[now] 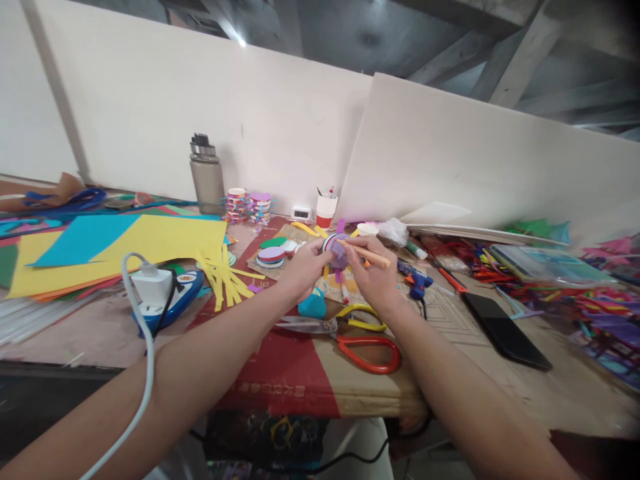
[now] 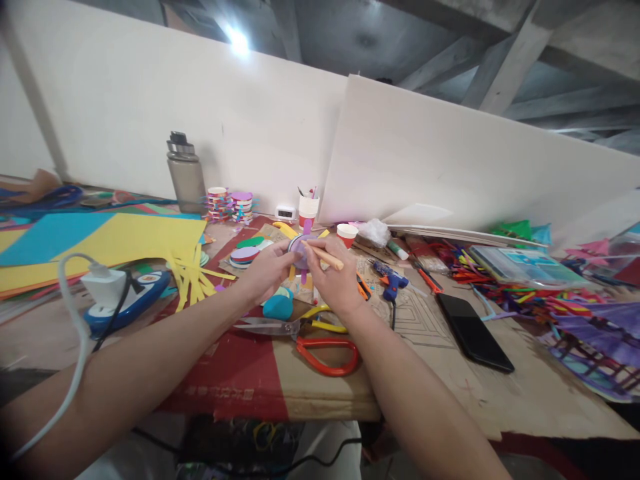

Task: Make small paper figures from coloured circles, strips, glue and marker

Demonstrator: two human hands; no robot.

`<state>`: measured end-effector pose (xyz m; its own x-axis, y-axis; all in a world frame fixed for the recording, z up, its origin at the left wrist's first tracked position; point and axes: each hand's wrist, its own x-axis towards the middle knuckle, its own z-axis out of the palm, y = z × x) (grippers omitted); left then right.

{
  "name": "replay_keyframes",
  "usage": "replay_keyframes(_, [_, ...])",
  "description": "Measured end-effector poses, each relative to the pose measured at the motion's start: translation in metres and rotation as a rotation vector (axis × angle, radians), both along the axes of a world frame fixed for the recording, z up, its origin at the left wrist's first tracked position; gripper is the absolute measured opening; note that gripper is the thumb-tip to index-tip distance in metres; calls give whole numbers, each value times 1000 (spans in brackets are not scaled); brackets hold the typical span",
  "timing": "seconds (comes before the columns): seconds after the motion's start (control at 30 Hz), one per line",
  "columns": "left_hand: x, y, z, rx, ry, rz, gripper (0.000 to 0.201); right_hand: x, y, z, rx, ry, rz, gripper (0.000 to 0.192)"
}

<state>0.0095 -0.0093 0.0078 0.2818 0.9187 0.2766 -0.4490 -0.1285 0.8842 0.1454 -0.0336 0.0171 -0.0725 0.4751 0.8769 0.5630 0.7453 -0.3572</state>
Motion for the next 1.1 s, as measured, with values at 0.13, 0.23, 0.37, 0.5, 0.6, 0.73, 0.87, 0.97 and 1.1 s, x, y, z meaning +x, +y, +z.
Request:
replay_keyframes(0.13, [0, -1, 0, -16, -19, -17, 24, 0, 2, -1, 33, 29, -1, 11])
replay_keyframes(0.23, [0, -3, 1, -26, -33, -20, 26, 0, 2, -1, 48, 40, -2, 11])
replay_keyframes(0.37, [0, -5, 4, -47, -35, -28, 22, 0, 2, -1, 37, 56, 0, 10])
replay_keyframes(0.5, [1, -6, 6, -49, -19, -23, 19, 1, 3, -2, 15, 74, 7, 11])
replay_keyframes(0.6, [1, -7, 7, -53, -19, -32, 16, 1, 4, -3, -22, 118, 19, 12])
replay_keyframes(0.73, [1, -7, 7, -45, -32, -45, 10, 1, 4, -3, -62, 152, 30, 14])
replay_keyframes(0.87, [2, -7, 6, -39, -38, -50, 9, 0, 4, -2, -60, 135, 8, 14])
replay_keyframes(0.97, [2, -7, 6, -43, -43, -53, 9, 0, 4, -3, -55, 122, 2, 14])
replay_keyframes(1.1, [2, -7, 7, -32, -28, -40, 9, 1, 5, -4, -50, 108, -4, 14])
